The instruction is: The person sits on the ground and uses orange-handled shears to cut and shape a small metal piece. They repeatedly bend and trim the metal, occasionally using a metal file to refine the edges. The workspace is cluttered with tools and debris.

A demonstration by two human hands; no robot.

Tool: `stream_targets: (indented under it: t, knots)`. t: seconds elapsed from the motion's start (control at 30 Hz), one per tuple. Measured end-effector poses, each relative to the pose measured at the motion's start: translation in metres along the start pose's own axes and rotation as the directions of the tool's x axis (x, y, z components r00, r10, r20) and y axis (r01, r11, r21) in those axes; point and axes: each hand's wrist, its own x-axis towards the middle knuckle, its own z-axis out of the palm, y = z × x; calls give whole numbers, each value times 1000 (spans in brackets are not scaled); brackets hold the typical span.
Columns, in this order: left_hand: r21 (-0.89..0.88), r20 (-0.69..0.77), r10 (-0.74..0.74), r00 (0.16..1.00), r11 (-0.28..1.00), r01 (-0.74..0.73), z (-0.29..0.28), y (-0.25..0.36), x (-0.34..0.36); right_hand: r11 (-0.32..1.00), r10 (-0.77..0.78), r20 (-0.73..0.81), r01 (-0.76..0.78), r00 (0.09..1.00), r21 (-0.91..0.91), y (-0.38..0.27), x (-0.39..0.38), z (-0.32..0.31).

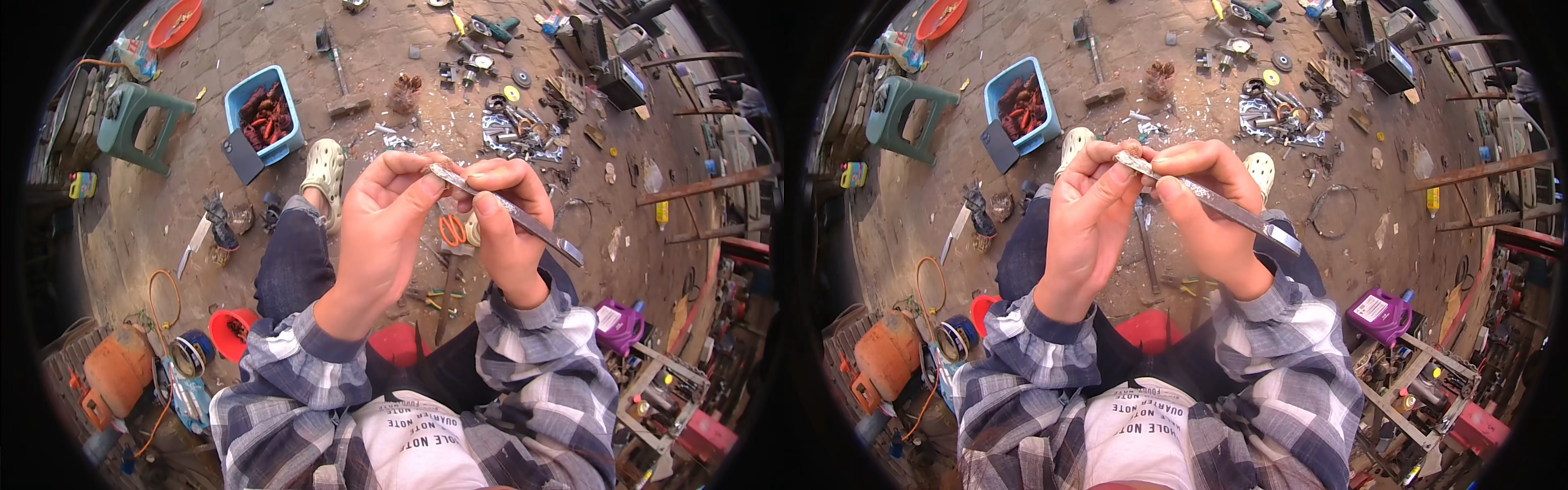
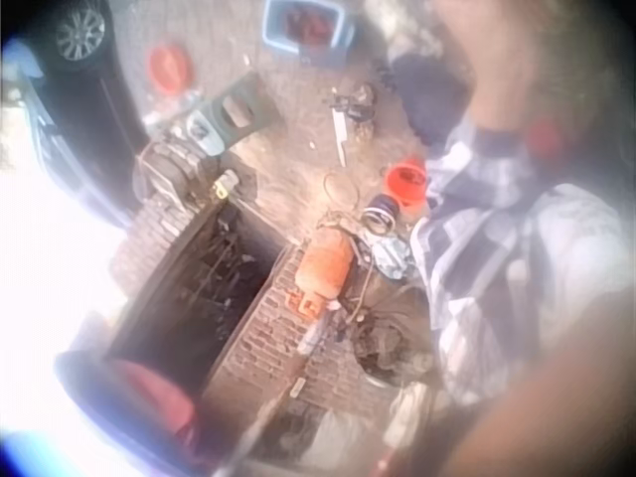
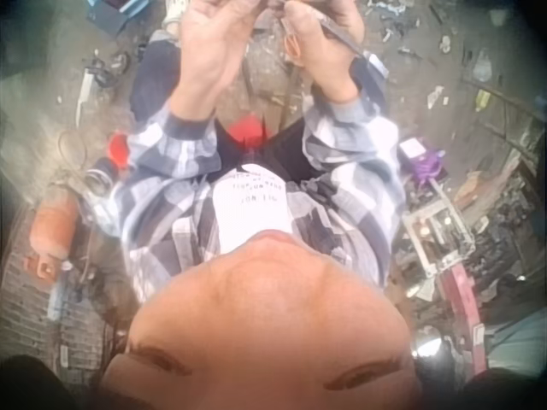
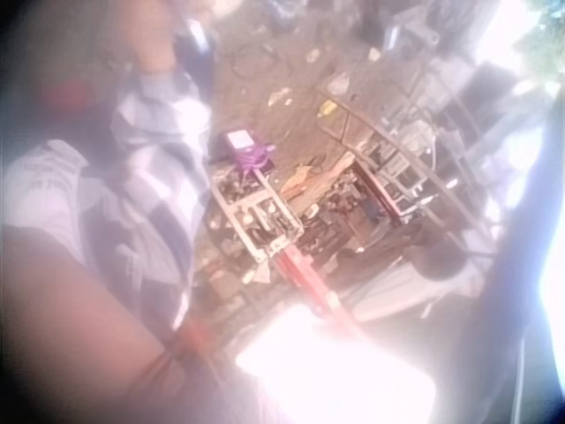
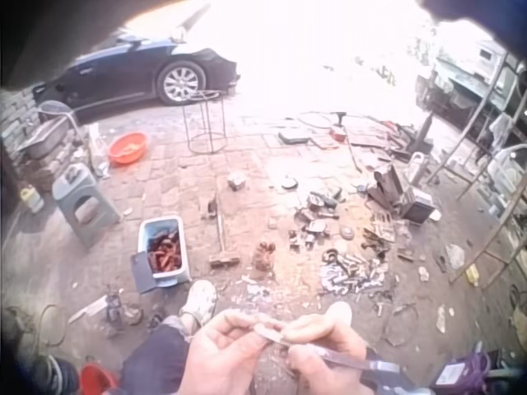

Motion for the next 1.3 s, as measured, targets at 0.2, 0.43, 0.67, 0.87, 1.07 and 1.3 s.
stream_targets:
  t: [0.2,0.43,0.67,0.87,1.07,1.3]
  knots:
    - [1,24,-14,1000,1000,14,0,1,1,994,-23,-28,20,999,-105,2,0,1]
    - [252,72,244,967,934,-254,0,-4,1,983,-32,-288,83,957,165,-2,5,2]
    - [405,149,345,927,834,-375,0,-6,0,960,-215,-26,206,976,-191,-3,-4,2]
    - [639,218,472,854,593,-490,1,-4,-1,873,-380,60,379,923,-306,-4,1,-5]
    - [737,338,576,745,330,-590,0,-5,0,928,-284,-219,211,934,-307,-10,0,-1]
    - [740,513,604,609,47,-670,5,-3,2,889,-335,-202,237,920,-392,-12,1,-6]
